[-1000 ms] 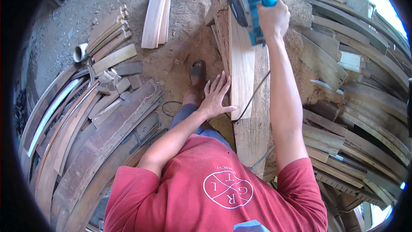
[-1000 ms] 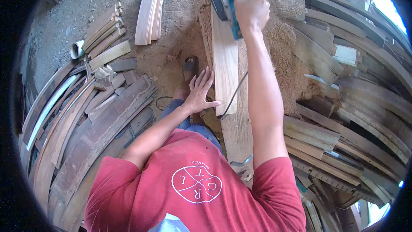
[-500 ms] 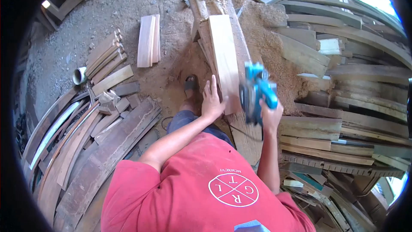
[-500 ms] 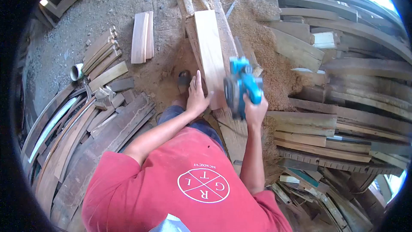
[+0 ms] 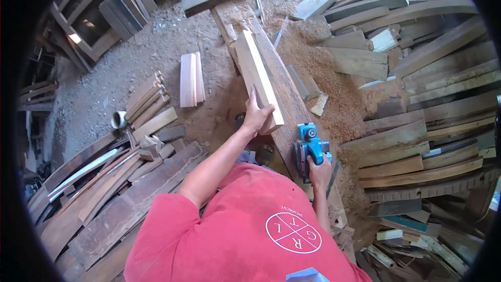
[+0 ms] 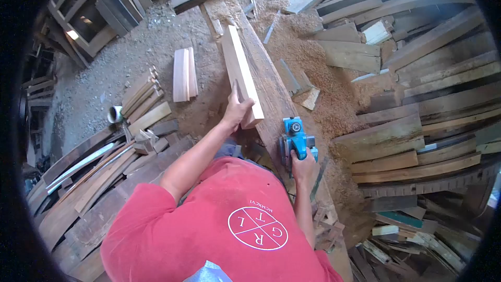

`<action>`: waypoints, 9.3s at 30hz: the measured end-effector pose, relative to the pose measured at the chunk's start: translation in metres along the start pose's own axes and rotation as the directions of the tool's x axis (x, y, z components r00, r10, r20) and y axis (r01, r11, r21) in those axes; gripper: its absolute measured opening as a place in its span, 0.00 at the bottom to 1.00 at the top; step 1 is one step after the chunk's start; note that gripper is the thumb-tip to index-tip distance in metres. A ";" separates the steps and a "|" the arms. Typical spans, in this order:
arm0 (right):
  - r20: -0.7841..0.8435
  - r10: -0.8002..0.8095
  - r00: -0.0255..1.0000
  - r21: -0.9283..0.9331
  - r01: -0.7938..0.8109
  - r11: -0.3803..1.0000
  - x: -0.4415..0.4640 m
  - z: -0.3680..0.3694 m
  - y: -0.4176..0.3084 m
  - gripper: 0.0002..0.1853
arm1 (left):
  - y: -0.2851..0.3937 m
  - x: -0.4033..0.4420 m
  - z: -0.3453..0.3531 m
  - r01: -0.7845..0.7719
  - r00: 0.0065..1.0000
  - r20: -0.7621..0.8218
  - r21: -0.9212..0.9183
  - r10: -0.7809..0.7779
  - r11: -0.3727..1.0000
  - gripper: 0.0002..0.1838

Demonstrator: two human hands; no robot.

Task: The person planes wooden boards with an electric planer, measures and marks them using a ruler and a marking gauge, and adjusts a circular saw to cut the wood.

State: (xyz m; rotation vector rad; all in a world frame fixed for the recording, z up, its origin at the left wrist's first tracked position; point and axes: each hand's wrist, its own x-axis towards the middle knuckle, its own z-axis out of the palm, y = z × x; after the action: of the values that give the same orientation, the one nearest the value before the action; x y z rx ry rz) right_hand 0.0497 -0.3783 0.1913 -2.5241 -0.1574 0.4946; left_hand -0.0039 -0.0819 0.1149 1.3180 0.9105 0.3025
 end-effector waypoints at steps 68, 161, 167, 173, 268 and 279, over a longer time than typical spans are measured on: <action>-0.354 -0.815 0.460 0.090 0.884 0.459 0.024 -0.035 -0.157 0.18 | 0.158 -0.029 -0.004 0.271 0.961 0.248 -0.751 -0.123 0.603 0.25; 0.373 -0.570 0.732 -0.205 0.664 0.719 0.254 0.075 -0.143 0.17 | -0.027 0.060 -0.018 -0.348 0.936 0.112 0.181 0.332 0.920 0.44; 0.352 -0.613 0.708 -0.193 0.695 0.693 0.254 0.076 -0.141 0.16 | -0.027 0.058 -0.014 -0.313 0.949 0.035 0.213 0.313 0.926 0.41; 0.335 -0.615 0.714 -0.199 0.692 0.694 0.254 0.078 -0.139 0.17 | -0.027 0.057 -0.013 -0.283 0.959 0.033 0.170 0.282 0.944 0.41; 0.172 -0.472 0.865 -0.098 0.492 0.865 0.087 0.106 -0.173 0.27 | -0.123 0.072 -0.074 0.005 0.998 -0.062 -0.168 -0.016 0.986 0.33; 0.166 -0.464 0.870 -0.104 0.483 0.869 0.128 0.137 -0.254 0.21 | -0.115 -0.004 -0.012 0.131 0.975 0.215 -0.345 -0.058 0.929 0.52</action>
State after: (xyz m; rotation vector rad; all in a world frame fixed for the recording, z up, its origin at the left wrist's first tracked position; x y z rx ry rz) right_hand 0.1137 -0.0697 0.1830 -2.4594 -0.8737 0.4623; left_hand -0.0484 -0.1072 0.0110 0.9446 0.7055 0.2406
